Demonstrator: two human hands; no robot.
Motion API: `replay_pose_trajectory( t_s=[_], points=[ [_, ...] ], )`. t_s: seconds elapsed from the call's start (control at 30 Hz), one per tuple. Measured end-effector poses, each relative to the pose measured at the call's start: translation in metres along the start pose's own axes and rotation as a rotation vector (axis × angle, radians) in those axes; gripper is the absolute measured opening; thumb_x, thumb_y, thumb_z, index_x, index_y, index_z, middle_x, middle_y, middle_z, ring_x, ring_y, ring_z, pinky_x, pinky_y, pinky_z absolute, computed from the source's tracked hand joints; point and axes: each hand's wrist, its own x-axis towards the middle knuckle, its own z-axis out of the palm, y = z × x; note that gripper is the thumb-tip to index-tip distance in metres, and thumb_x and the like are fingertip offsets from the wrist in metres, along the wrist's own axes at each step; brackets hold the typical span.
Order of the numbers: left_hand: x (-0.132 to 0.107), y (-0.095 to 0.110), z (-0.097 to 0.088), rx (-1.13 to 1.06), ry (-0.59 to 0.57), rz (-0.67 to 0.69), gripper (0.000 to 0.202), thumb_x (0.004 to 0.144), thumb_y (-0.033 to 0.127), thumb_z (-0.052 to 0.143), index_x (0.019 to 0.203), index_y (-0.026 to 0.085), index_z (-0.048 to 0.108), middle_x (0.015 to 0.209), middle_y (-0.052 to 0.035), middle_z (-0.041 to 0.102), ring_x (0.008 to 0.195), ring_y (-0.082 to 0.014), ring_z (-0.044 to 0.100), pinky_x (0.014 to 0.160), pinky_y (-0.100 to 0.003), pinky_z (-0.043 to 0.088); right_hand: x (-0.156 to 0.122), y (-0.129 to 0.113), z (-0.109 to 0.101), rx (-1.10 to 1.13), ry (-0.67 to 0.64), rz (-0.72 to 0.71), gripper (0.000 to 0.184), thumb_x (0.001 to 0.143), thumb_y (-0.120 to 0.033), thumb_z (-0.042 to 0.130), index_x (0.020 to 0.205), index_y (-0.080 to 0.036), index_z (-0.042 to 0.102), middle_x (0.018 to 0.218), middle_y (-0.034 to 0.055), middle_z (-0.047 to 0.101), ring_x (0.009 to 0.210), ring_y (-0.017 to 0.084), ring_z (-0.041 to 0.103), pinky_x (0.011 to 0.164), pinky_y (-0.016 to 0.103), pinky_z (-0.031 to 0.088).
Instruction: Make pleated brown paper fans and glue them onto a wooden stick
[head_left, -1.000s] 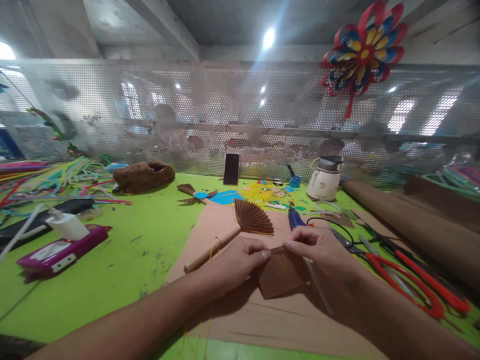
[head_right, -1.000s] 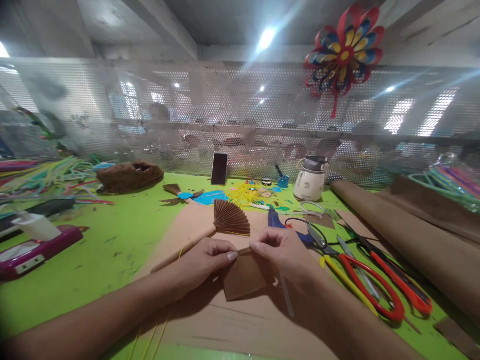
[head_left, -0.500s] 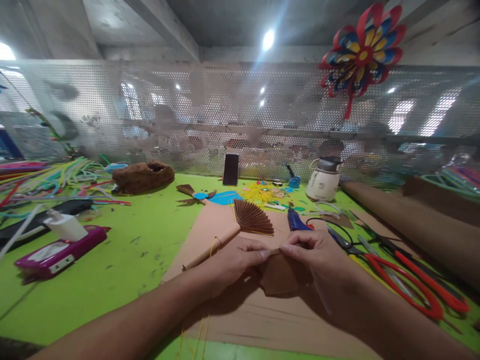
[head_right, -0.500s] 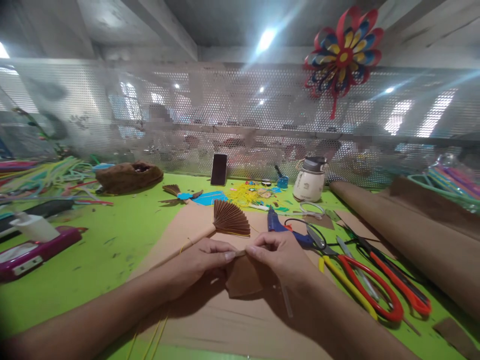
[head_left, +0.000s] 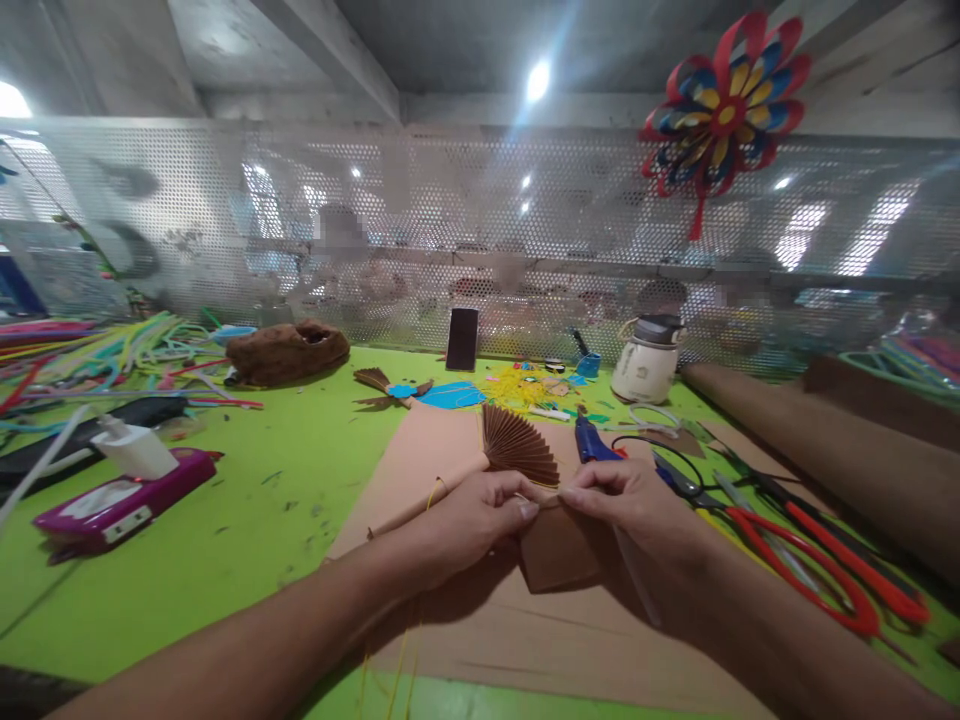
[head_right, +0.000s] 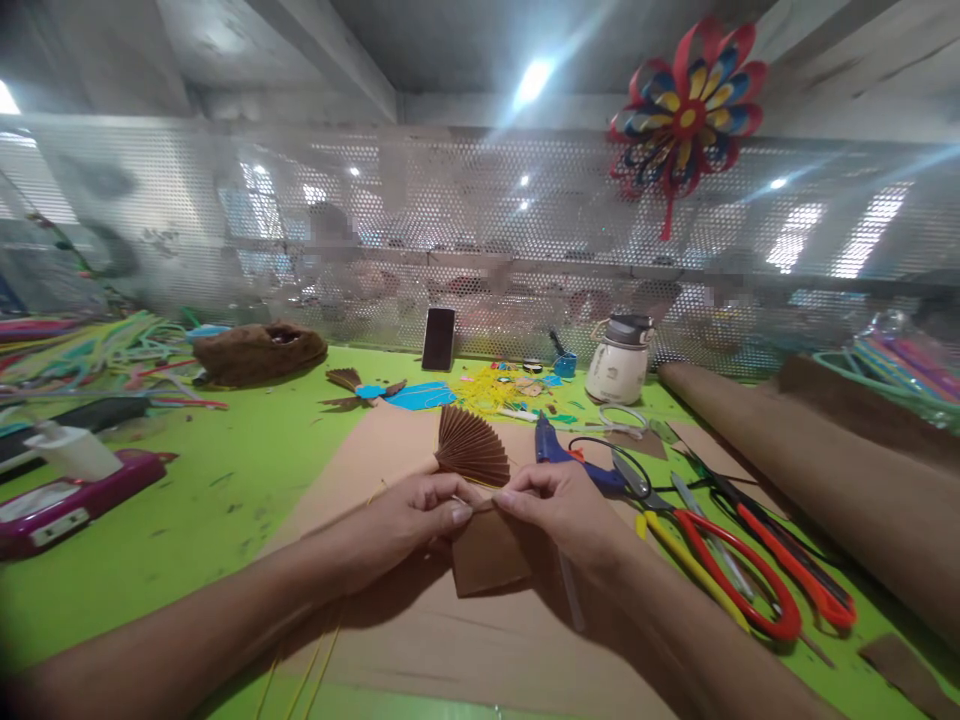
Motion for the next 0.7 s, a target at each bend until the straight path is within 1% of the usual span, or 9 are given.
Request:
replay_pose_trajectory(
  t_s=[0.1, 0.23, 0.33, 0.47, 0.6, 0.7],
  points=[
    [0.001, -0.003, -0.003, 0.034, 0.095, 0.033, 0.025, 0.076, 0.032, 0.065, 0.079, 0.015, 0.048, 0.072, -0.0019, 0.055, 0.064, -0.0111, 0.051, 0.061, -0.026, 0.039, -0.001, 0.0, 0.001, 0.048, -0.001, 0.034, 0.034, 0.06, -0.044, 0.078, 0.062, -0.012, 0.065, 0.059, 0.0018, 0.058, 0.057, 0.013, 0.049, 0.056, 0.027, 0.034],
    [0.002, -0.003, -0.001, 0.102, 0.17, 0.0, 0.026, 0.076, 0.034, 0.063, 0.079, 0.017, 0.044, 0.062, -0.0014, 0.056, 0.052, -0.013, 0.056, 0.05, -0.025, 0.041, -0.004, -0.002, 0.001, 0.118, 0.007, 0.056, 0.033, 0.06, -0.042, 0.078, 0.061, -0.013, 0.063, 0.058, 0.0014, 0.058, 0.057, 0.013, 0.05, 0.056, 0.027, 0.036],
    [0.002, -0.003, -0.001, 0.084, 0.155, 0.004, 0.026, 0.077, 0.037, 0.061, 0.08, 0.018, 0.043, 0.058, -0.002, 0.057, 0.048, -0.0165, 0.059, 0.045, -0.026, 0.041, -0.003, -0.004, 0.0, 0.131, -0.022, 0.097, 0.033, 0.06, -0.042, 0.079, 0.061, -0.013, 0.063, 0.06, 0.0011, 0.059, 0.057, 0.013, 0.05, 0.056, 0.026, 0.036],
    [0.003, -0.005, -0.005, 0.079, 0.131, 0.04, 0.027, 0.076, 0.039, 0.061, 0.08, 0.017, 0.044, 0.06, -0.0021, 0.057, 0.048, -0.0155, 0.059, 0.045, -0.024, 0.04, -0.002, -0.007, -0.006, 0.156, -0.038, 0.139, 0.036, 0.06, -0.045, 0.078, 0.06, -0.013, 0.061, 0.058, 0.0002, 0.057, 0.055, 0.011, 0.048, 0.054, 0.025, 0.034],
    [0.003, 0.0, -0.005, 0.118, 0.13, 0.021, 0.026, 0.078, 0.039, 0.06, 0.08, 0.017, 0.045, 0.058, -0.0013, 0.057, 0.048, -0.0141, 0.057, 0.046, -0.023, 0.038, -0.002, -0.008, -0.011, 0.131, -0.048, 0.108, 0.032, 0.065, -0.041, 0.076, 0.061, -0.013, 0.063, 0.059, 0.0, 0.058, 0.056, 0.011, 0.048, 0.056, 0.025, 0.033],
    [0.0, 0.006, -0.002, 0.118, 0.169, 0.025, 0.026, 0.075, 0.037, 0.063, 0.076, 0.017, 0.045, 0.06, 0.0013, 0.054, 0.051, -0.0115, 0.052, 0.048, -0.022, 0.039, -0.002, -0.008, -0.011, 0.09, -0.066, 0.072, 0.029, 0.067, -0.039, 0.075, 0.063, -0.012, 0.067, 0.059, 0.0003, 0.059, 0.058, 0.011, 0.047, 0.057, 0.025, 0.034]
  ],
)
